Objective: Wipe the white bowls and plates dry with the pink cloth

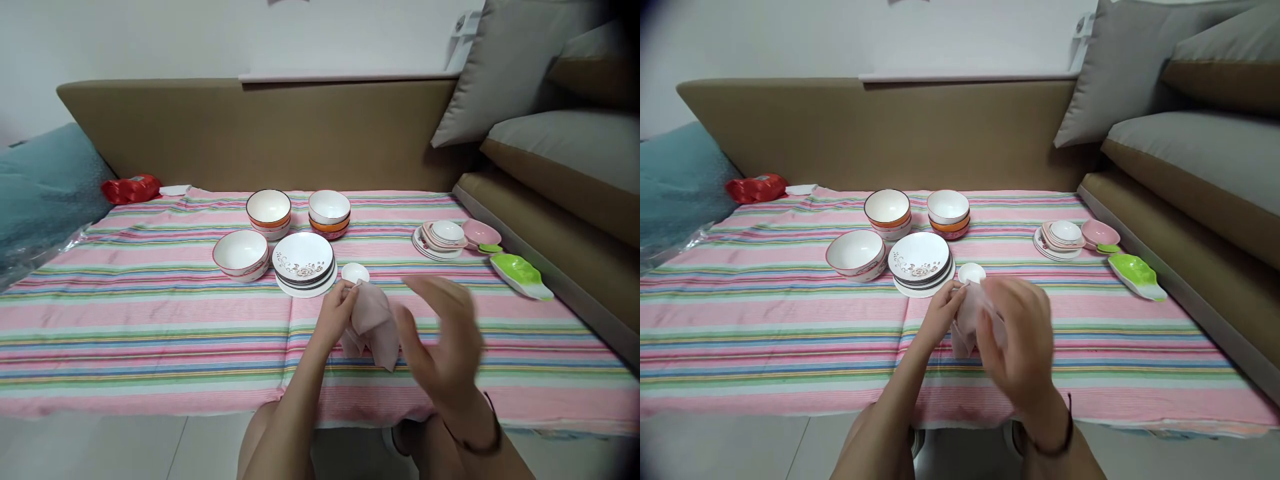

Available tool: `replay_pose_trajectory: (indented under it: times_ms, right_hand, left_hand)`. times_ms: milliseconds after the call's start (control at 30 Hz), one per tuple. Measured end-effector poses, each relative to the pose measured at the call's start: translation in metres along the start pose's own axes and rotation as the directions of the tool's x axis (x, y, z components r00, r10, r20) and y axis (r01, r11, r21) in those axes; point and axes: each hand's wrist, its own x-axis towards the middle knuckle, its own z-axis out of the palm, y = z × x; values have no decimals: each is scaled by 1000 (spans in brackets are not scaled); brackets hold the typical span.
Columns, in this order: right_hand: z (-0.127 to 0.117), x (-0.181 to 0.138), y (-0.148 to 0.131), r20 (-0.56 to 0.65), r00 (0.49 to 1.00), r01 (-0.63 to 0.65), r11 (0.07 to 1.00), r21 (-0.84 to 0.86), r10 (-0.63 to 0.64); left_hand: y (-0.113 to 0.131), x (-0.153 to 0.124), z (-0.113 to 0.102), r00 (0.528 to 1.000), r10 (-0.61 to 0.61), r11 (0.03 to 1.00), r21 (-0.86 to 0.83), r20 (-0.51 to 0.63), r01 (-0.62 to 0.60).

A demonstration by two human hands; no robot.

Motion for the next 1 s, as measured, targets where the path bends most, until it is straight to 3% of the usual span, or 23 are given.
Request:
replay_pose_trajectory:
  times_ms: [67, 167, 267, 400, 567, 1000]
  right_hand:
    - [24, 10, 25, 43, 999, 14, 997, -73, -10]
    - [59, 10, 62, 154, 978, -117, 979, -169, 144]
    - [78, 2, 79, 242, 947, -196, 977, -85, 211]
    - [79, 2, 77, 209, 970, -143, 987, 68, 126]
    - [74, 5, 75, 172, 970, -210, 954, 214, 175]
    - [73, 7, 83, 191, 965, -227, 937, 264, 180]
  left_hand:
    - [-1, 2, 0, 1000, 10, 999, 45, -2, -9]
    - [-3, 5, 0, 1000, 7, 995, 103, -30, -4]
    - [-3, 8, 0, 999, 17, 985, 172, -41, -9]
    - [-2, 11, -1, 1000, -7, 979, 204, -24, 12]
    - [1, 10, -2, 1000, -25, 968, 249, 14, 21]
    - [2, 11, 1, 998, 2, 955, 295, 65, -22]
